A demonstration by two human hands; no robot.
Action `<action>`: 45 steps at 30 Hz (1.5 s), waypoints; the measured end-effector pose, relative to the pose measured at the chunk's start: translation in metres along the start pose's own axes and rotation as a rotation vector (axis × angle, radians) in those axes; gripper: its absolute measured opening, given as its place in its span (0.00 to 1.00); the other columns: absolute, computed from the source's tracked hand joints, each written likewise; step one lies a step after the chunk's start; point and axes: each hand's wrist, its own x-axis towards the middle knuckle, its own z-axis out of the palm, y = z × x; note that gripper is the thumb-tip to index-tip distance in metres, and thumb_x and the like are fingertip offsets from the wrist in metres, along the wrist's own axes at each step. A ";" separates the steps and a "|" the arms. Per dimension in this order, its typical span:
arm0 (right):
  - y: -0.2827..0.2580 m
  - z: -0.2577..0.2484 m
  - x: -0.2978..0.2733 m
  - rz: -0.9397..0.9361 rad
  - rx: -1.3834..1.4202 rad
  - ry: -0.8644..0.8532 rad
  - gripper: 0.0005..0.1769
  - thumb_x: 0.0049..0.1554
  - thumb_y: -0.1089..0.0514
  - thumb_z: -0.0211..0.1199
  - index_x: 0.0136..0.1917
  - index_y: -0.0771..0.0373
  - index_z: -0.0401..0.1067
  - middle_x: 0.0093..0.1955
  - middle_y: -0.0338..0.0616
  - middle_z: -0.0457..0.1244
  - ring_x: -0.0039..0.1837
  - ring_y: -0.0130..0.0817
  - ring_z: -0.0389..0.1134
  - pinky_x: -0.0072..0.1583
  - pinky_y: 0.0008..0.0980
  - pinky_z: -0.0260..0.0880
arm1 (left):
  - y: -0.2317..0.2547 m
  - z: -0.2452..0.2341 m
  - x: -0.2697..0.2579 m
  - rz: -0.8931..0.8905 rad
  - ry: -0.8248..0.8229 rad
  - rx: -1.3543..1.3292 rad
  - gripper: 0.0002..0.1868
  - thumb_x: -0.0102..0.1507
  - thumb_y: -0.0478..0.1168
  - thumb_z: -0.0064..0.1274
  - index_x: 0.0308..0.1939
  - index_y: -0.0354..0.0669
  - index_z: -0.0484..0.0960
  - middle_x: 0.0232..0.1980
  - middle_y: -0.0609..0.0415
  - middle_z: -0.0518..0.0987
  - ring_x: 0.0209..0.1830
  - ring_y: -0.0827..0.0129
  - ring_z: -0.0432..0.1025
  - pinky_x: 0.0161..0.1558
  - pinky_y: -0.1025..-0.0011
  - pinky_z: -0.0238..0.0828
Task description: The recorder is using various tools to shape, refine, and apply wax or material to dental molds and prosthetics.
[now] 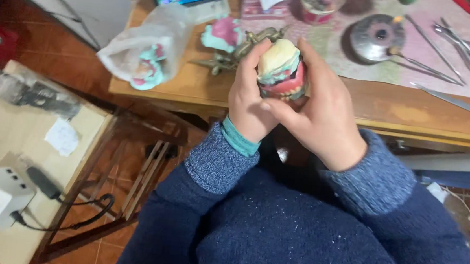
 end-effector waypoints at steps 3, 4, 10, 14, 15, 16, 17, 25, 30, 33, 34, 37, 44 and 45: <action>0.021 0.004 -0.001 0.091 -0.050 0.045 0.50 0.55 0.46 0.78 0.76 0.75 0.58 0.65 0.64 0.65 0.66 0.57 0.69 0.65 0.45 0.71 | -0.006 0.019 0.005 0.055 -0.007 0.273 0.47 0.59 0.40 0.73 0.76 0.44 0.61 0.65 0.46 0.74 0.64 0.62 0.76 0.65 0.68 0.76; 0.027 0.005 -0.001 0.120 -0.052 0.068 0.48 0.56 0.47 0.79 0.76 0.73 0.59 0.64 0.63 0.66 0.65 0.55 0.70 0.65 0.44 0.71 | -0.008 0.023 0.006 0.031 -0.008 0.292 0.46 0.60 0.39 0.72 0.76 0.44 0.61 0.65 0.45 0.74 0.64 0.60 0.76 0.67 0.67 0.76; 0.055 -0.014 -0.012 0.152 0.057 0.162 0.42 0.57 0.51 0.79 0.76 0.69 0.62 0.65 0.59 0.67 0.66 0.47 0.72 0.67 0.37 0.72 | -0.019 0.025 0.025 -0.042 -0.089 0.032 0.56 0.55 0.42 0.76 0.77 0.43 0.51 0.69 0.42 0.72 0.63 0.59 0.76 0.62 0.64 0.80; 0.072 -0.048 -0.040 0.130 0.241 0.271 0.35 0.59 0.52 0.76 0.70 0.67 0.62 0.66 0.53 0.64 0.67 0.41 0.68 0.71 0.33 0.70 | -0.020 0.011 0.034 -0.208 -0.224 -0.187 0.64 0.48 0.42 0.77 0.77 0.41 0.47 0.67 0.38 0.71 0.44 0.62 0.76 0.44 0.67 0.80; 0.080 -0.054 -0.049 0.131 0.243 0.271 0.35 0.59 0.52 0.76 0.70 0.67 0.62 0.66 0.53 0.64 0.67 0.41 0.68 0.71 0.33 0.70 | -0.023 0.008 0.034 -0.209 -0.224 -0.185 0.64 0.48 0.42 0.77 0.77 0.41 0.47 0.67 0.38 0.71 0.44 0.62 0.76 0.44 0.67 0.80; 0.088 -0.060 -0.057 0.140 0.085 0.225 0.35 0.58 0.51 0.78 0.68 0.66 0.63 0.64 0.51 0.64 0.66 0.43 0.67 0.69 0.36 0.69 | -0.026 0.005 0.035 -0.258 -0.232 -0.288 0.58 0.55 0.41 0.73 0.78 0.43 0.47 0.67 0.41 0.71 0.50 0.62 0.78 0.47 0.67 0.84; 0.096 -0.067 -0.067 0.151 -0.074 0.178 0.34 0.56 0.50 0.80 0.65 0.66 0.64 0.63 0.50 0.63 0.65 0.45 0.66 0.67 0.39 0.69 | -0.029 0.003 0.035 -0.309 -0.241 -0.393 0.52 0.61 0.41 0.69 0.78 0.44 0.47 0.68 0.44 0.71 0.56 0.62 0.80 0.51 0.67 0.87; 0.081 -0.080 -0.057 0.142 -0.616 0.179 0.34 0.45 0.46 0.81 0.55 0.67 0.70 0.56 0.55 0.64 0.60 0.54 0.61 0.62 0.49 0.63 | -0.035 0.006 0.040 -0.371 -0.164 -0.285 0.26 0.71 0.27 0.53 0.71 0.38 0.62 0.61 0.48 0.76 0.55 0.67 0.77 0.55 0.68 0.81; 0.141 -0.111 -0.099 0.179 -0.556 0.313 0.21 0.53 0.53 0.75 0.54 0.65 0.72 0.53 0.54 0.65 0.59 0.51 0.63 0.62 0.45 0.63 | -0.011 0.000 0.054 -0.323 -0.192 -0.128 0.21 0.69 0.30 0.58 0.65 0.36 0.72 0.57 0.50 0.79 0.54 0.66 0.76 0.58 0.68 0.76; 0.181 -0.143 -0.109 0.319 -0.598 0.359 0.06 0.64 0.63 0.69 0.52 0.64 0.72 0.51 0.49 0.67 0.57 0.50 0.66 0.62 0.44 0.66 | -0.007 0.001 0.060 0.061 -0.200 0.669 0.20 0.64 0.36 0.70 0.56 0.38 0.79 0.50 0.47 0.80 0.49 0.53 0.78 0.51 0.60 0.74; 0.186 -0.150 -0.103 0.311 -0.608 0.292 0.05 0.63 0.65 0.69 0.50 0.64 0.73 0.50 0.50 0.67 0.56 0.51 0.67 0.61 0.46 0.67 | -0.008 0.004 0.060 0.179 -0.167 0.718 0.20 0.64 0.36 0.70 0.53 0.36 0.77 0.50 0.44 0.77 0.50 0.49 0.76 0.55 0.57 0.73; 0.194 -0.155 -0.073 0.233 -0.601 0.141 0.03 0.61 0.66 0.68 0.48 0.64 0.74 0.47 0.50 0.67 0.54 0.52 0.69 0.57 0.47 0.69 | 0.002 0.016 0.063 0.365 -0.121 0.775 0.19 0.60 0.33 0.68 0.48 0.33 0.73 0.50 0.41 0.77 0.49 0.46 0.74 0.55 0.54 0.71; 0.215 -0.144 -0.036 0.148 -0.800 -0.137 0.03 0.61 0.63 0.62 0.49 0.64 0.75 0.46 0.51 0.67 0.49 0.52 0.70 0.50 0.46 0.71 | -0.032 0.014 0.044 0.009 -0.161 0.107 0.17 0.71 0.33 0.61 0.54 0.33 0.66 0.55 0.46 0.80 0.53 0.68 0.78 0.57 0.70 0.76; 0.212 -0.146 -0.032 0.146 -0.798 -0.136 0.03 0.61 0.63 0.62 0.49 0.64 0.75 0.46 0.51 0.67 0.49 0.52 0.70 0.50 0.46 0.71 | -0.030 0.015 0.045 0.011 -0.161 0.109 0.17 0.71 0.33 0.61 0.54 0.33 0.66 0.55 0.46 0.80 0.53 0.68 0.78 0.57 0.70 0.76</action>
